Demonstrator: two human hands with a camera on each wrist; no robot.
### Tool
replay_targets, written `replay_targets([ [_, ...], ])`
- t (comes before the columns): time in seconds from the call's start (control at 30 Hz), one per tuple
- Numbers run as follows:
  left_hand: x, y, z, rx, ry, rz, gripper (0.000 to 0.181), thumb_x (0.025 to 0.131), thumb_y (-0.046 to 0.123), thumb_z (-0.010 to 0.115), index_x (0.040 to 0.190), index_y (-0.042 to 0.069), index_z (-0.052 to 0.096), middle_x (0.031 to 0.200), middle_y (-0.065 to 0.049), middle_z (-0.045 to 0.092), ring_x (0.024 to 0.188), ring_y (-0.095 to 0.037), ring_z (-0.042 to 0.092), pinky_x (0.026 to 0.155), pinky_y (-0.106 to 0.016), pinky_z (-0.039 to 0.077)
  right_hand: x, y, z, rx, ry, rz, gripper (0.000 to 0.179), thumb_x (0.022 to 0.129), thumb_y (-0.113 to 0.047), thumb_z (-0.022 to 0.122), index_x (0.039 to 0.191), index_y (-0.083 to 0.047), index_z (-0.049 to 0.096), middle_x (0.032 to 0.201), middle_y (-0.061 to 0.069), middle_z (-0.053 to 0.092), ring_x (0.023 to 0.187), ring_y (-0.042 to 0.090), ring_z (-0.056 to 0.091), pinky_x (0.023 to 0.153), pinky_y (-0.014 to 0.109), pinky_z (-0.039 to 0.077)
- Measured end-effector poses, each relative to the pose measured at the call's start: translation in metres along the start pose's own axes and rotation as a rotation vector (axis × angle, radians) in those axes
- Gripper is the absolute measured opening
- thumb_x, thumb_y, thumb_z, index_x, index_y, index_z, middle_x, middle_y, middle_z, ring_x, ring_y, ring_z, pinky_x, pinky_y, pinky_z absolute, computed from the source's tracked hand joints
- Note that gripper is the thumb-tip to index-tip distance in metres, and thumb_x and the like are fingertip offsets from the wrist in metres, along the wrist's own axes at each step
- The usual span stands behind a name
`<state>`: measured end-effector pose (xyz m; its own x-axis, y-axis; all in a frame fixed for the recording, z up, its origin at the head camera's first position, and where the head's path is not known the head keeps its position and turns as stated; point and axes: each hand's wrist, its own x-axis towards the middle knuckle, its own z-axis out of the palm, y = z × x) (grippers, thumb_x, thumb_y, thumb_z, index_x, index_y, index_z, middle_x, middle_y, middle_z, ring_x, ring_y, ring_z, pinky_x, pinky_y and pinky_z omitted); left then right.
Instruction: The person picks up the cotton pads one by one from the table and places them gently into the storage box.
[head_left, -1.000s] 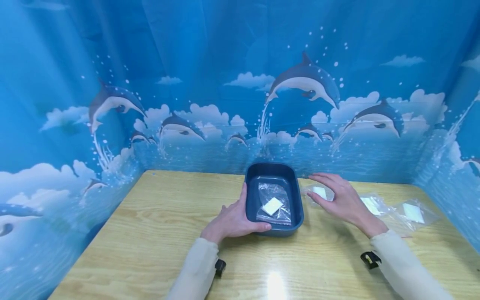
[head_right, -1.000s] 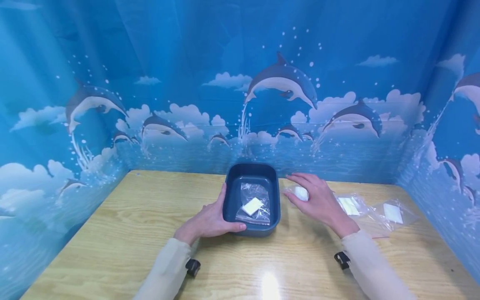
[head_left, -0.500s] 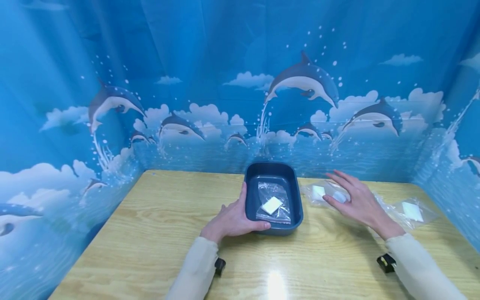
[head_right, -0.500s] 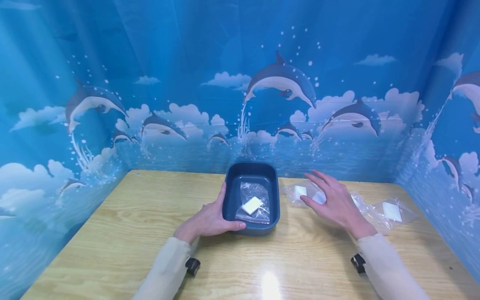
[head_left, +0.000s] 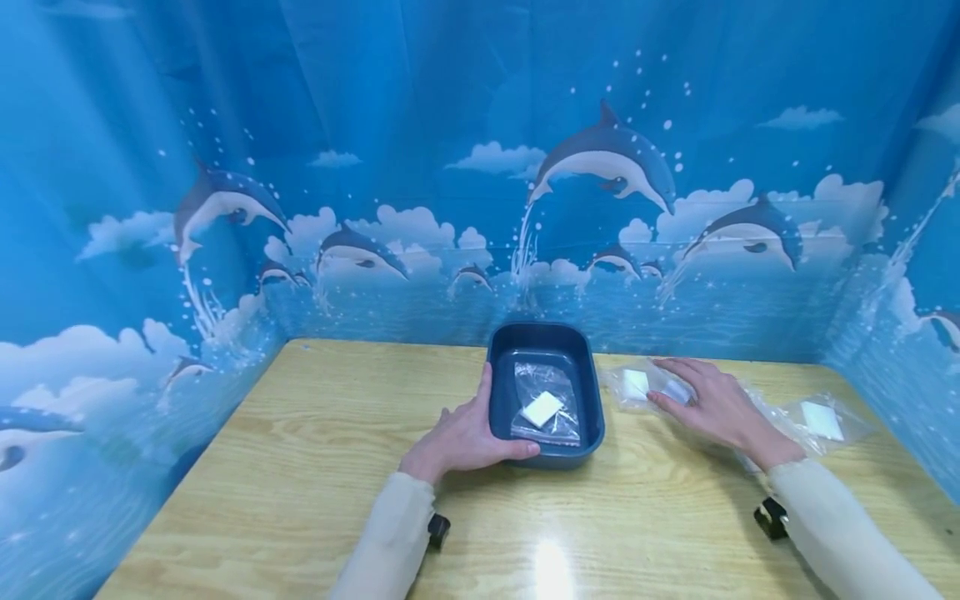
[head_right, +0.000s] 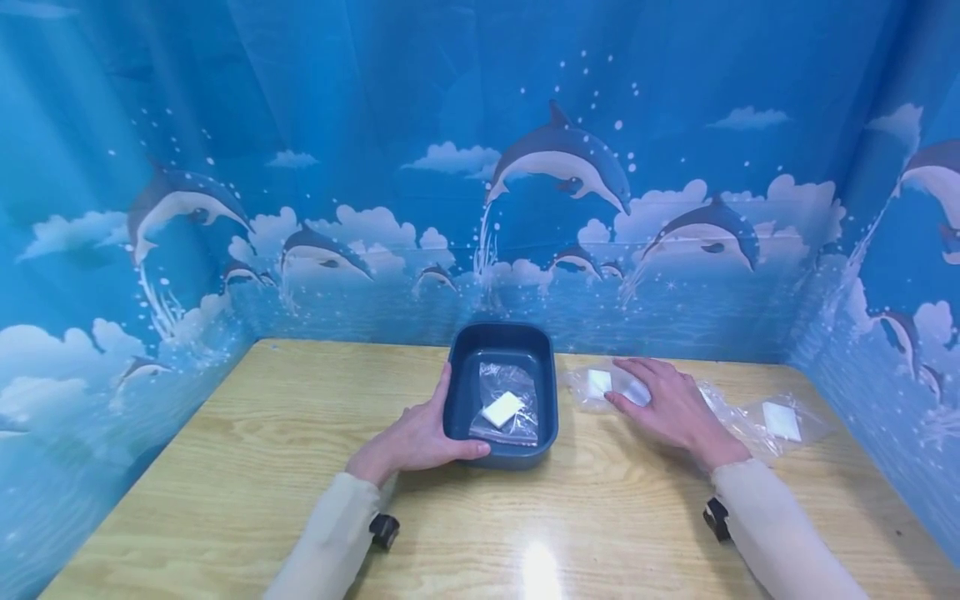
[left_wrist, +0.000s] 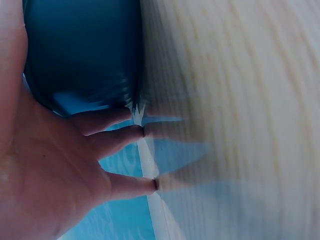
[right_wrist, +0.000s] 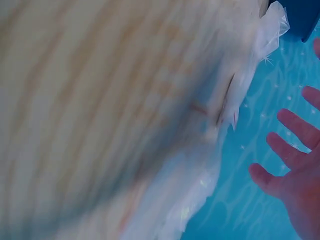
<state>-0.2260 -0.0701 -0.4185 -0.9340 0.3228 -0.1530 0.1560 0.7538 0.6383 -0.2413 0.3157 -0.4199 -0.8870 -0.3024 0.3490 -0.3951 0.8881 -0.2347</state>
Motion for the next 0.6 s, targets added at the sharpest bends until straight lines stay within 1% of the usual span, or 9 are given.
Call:
replay_targets([
  [0.07, -0.001, 0.001, 0.000, 0.004, 0.001, 0.001, 0.139, 0.071, 0.077, 0.076, 0.163, 0.030, -0.017, 0.168, -0.013, 0.030, 0.154, -0.037, 0.034, 0.125, -0.070, 0.010, 0.004, 0.002, 0.003, 0.083, -0.010, 0.013, 0.051, 0.100, -0.037, 0.066, 0.139, -0.005, 0.062, 0.140, 0.025, 0.062, 0.127, 0.052, 0.055, 0.101, 0.072, 0.044],
  [0.13, -0.001, 0.001, -0.001, 0.004, 0.002, 0.005, 0.139, 0.071, 0.077, 0.076, 0.164, 0.029, -0.016, 0.168, -0.013, 0.031, 0.153, -0.038, 0.034, 0.125, -0.071, 0.011, 0.009, 0.003, 0.008, 0.144, -0.023, 0.025, 0.045, 0.101, -0.032, 0.065, 0.135, -0.003, 0.065, 0.137, 0.024, 0.064, 0.126, 0.051, 0.058, 0.102, 0.070, 0.046],
  [0.23, -0.001, 0.000, -0.001, -0.001, 0.002, 0.002, 0.139, 0.071, 0.076, 0.076, 0.164, 0.029, -0.015, 0.169, -0.012, 0.031, 0.153, -0.037, 0.035, 0.125, -0.071, 0.011, 0.018, 0.006, 0.016, 0.189, -0.050, 0.039, 0.038, 0.102, -0.028, 0.065, 0.129, -0.002, 0.069, 0.133, 0.024, 0.068, 0.118, 0.047, 0.065, 0.099, 0.066, 0.051],
  [0.37, -0.002, 0.000, 0.001, -0.014, 0.007, -0.002, 0.138, 0.072, 0.075, 0.077, 0.165, 0.028, -0.013, 0.169, -0.010, 0.031, 0.152, -0.038, 0.037, 0.125, -0.071, 0.011, 0.027, 0.004, 0.026, 0.171, -0.089, 0.029, 0.034, 0.100, -0.028, 0.067, 0.124, -0.005, 0.072, 0.127, 0.023, 0.071, 0.109, 0.042, 0.070, 0.094, 0.062, 0.055],
  [0.43, -0.002, -0.001, 0.001, -0.012, 0.008, 0.001, 0.138, 0.072, 0.076, 0.077, 0.165, 0.028, -0.013, 0.168, -0.010, 0.032, 0.151, -0.038, 0.038, 0.125, -0.070, 0.011, 0.029, 0.001, 0.029, 0.153, -0.108, 0.026, 0.035, 0.097, -0.030, 0.071, 0.122, -0.006, 0.073, 0.125, 0.023, 0.072, 0.110, 0.043, 0.069, 0.094, 0.062, 0.055],
  [0.6, -0.001, -0.001, 0.000, -0.004, 0.012, 0.005, 0.140, 0.069, 0.079, 0.076, 0.164, 0.030, -0.014, 0.167, -0.012, 0.033, 0.150, -0.040, 0.040, 0.126, -0.069, 0.010, 0.032, -0.004, 0.028, 0.096, -0.165, 0.004, 0.049, 0.089, -0.039, 0.080, 0.124, -0.006, 0.073, 0.130, 0.024, 0.069, 0.122, 0.050, 0.061, 0.101, 0.066, 0.050],
])
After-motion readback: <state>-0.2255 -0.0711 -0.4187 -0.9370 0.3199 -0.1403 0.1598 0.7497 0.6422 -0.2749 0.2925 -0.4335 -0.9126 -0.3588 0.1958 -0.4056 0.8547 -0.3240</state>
